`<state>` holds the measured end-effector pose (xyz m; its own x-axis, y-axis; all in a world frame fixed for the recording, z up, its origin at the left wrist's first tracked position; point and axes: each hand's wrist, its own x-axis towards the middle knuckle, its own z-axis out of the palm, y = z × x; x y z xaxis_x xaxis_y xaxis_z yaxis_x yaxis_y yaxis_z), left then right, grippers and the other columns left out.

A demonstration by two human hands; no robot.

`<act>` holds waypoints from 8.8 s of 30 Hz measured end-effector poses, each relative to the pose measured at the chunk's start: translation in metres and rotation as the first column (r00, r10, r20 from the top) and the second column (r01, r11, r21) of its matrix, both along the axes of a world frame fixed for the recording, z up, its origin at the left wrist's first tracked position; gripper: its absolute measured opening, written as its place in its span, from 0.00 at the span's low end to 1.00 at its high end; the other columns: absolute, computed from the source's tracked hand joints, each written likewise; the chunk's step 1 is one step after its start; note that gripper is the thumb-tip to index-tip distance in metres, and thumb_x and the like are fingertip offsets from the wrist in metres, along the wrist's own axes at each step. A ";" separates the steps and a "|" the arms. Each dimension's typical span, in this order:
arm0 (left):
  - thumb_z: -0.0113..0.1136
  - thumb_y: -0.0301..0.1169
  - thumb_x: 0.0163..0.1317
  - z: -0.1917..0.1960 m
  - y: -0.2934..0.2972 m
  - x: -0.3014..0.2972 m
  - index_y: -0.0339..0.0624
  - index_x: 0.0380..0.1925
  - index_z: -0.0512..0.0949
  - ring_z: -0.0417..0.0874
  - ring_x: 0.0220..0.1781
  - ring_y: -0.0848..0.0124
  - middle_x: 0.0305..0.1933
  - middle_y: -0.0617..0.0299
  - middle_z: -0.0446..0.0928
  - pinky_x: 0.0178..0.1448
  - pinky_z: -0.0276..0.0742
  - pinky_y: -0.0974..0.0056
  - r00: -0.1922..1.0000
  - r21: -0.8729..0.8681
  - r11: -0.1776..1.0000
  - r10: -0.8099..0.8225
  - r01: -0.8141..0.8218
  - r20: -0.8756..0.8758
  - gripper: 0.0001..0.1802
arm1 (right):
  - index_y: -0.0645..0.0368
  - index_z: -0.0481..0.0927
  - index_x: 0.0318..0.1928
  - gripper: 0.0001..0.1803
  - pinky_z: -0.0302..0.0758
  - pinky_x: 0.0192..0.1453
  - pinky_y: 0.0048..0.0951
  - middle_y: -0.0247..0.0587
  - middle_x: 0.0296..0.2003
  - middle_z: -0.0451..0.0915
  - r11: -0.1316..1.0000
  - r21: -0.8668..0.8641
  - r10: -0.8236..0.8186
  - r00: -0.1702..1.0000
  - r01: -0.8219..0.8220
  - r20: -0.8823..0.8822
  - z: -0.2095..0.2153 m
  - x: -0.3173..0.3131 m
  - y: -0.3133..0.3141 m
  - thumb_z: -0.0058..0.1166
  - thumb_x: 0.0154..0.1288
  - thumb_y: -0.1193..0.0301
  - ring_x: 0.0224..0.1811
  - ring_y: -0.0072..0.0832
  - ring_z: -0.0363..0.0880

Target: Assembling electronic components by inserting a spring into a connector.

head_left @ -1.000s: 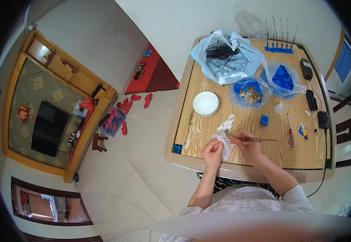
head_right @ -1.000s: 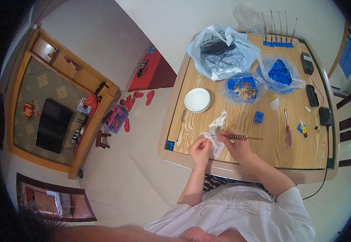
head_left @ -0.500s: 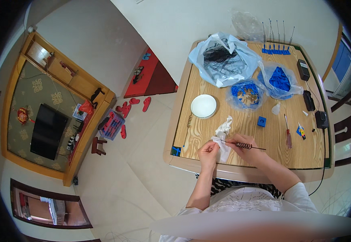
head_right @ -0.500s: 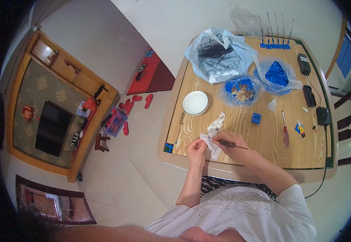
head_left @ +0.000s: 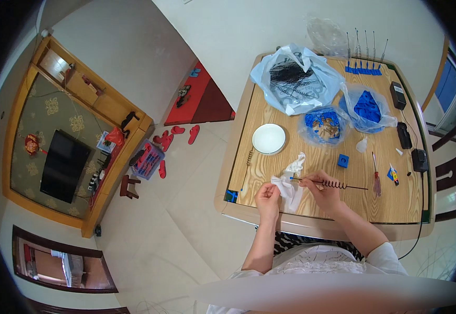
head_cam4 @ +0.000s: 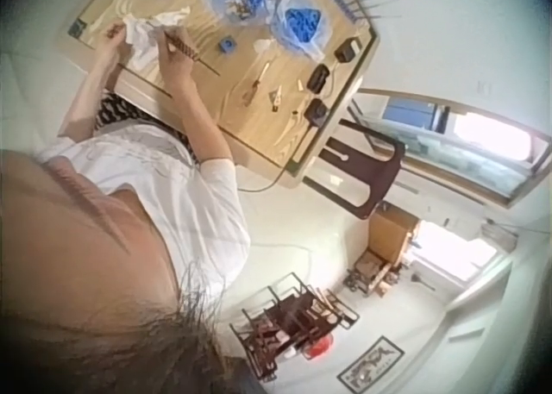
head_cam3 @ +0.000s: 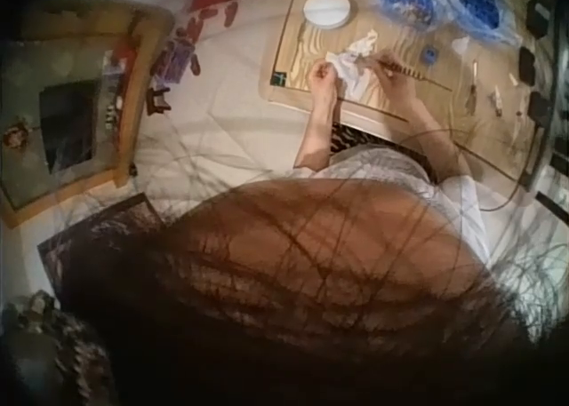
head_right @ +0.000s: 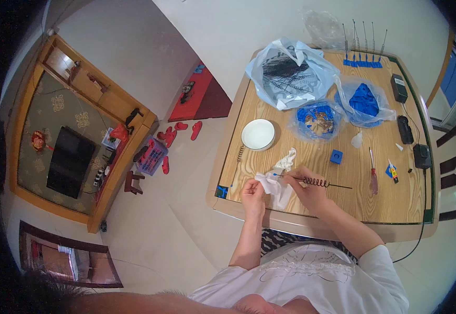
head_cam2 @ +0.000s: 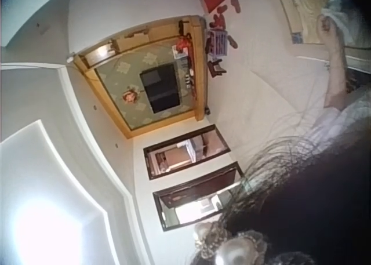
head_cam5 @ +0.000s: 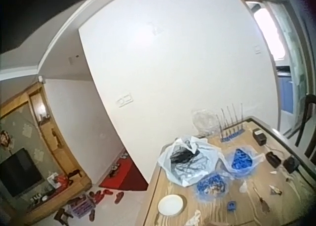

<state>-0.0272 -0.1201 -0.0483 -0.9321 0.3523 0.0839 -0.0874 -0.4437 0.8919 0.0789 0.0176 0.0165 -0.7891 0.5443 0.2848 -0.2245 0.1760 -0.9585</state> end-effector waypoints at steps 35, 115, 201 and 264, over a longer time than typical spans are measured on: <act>0.58 0.18 0.60 0.012 0.012 0.006 0.35 0.36 0.80 0.75 0.27 0.85 0.30 0.67 0.79 0.32 0.68 0.80 0.993 0.066 0.996 0.056 -0.063 0.106 0.05 | 0.63 0.78 0.32 0.08 0.79 0.34 0.28 0.44 0.33 0.83 0.886 0.457 -0.010 0.991 0.070 -0.132 0.009 0.001 -0.006 0.65 0.53 0.79 0.32 0.33 0.84; 0.63 0.25 0.58 0.141 -0.002 -0.062 0.34 0.35 0.83 0.77 0.31 0.80 0.30 0.62 0.82 0.38 0.70 0.75 0.958 -0.223 0.949 -0.255 0.223 -0.129 0.07 | 0.63 0.80 0.42 0.10 0.73 0.44 0.36 0.45 0.34 0.75 0.750 0.633 0.168 0.981 -0.193 0.100 -0.045 -0.026 0.007 0.53 0.60 0.77 0.40 0.40 0.75; 0.61 0.28 0.61 0.113 0.061 -0.038 0.46 0.20 0.70 0.64 0.17 0.81 0.18 0.69 0.69 0.22 0.57 0.73 0.849 0.048 0.868 -0.493 0.493 0.192 0.13 | 0.61 0.76 0.39 0.09 0.72 0.32 0.25 0.34 0.30 0.77 0.520 -0.756 0.478 0.869 -0.398 -0.128 0.043 0.002 0.015 0.52 0.67 0.67 0.31 0.25 0.78; 0.57 0.17 0.58 -0.011 -0.011 0.024 0.35 0.39 0.79 0.81 0.43 0.70 0.41 0.57 0.79 0.47 0.77 0.68 0.906 -0.583 0.803 -0.150 -0.122 -0.397 0.09 | 0.60 0.76 0.50 0.18 0.74 0.50 0.41 0.49 0.43 0.78 0.771 0.637 0.020 1.000 -0.016 0.000 -0.052 -0.012 -0.006 0.55 0.57 0.75 0.47 0.44 0.77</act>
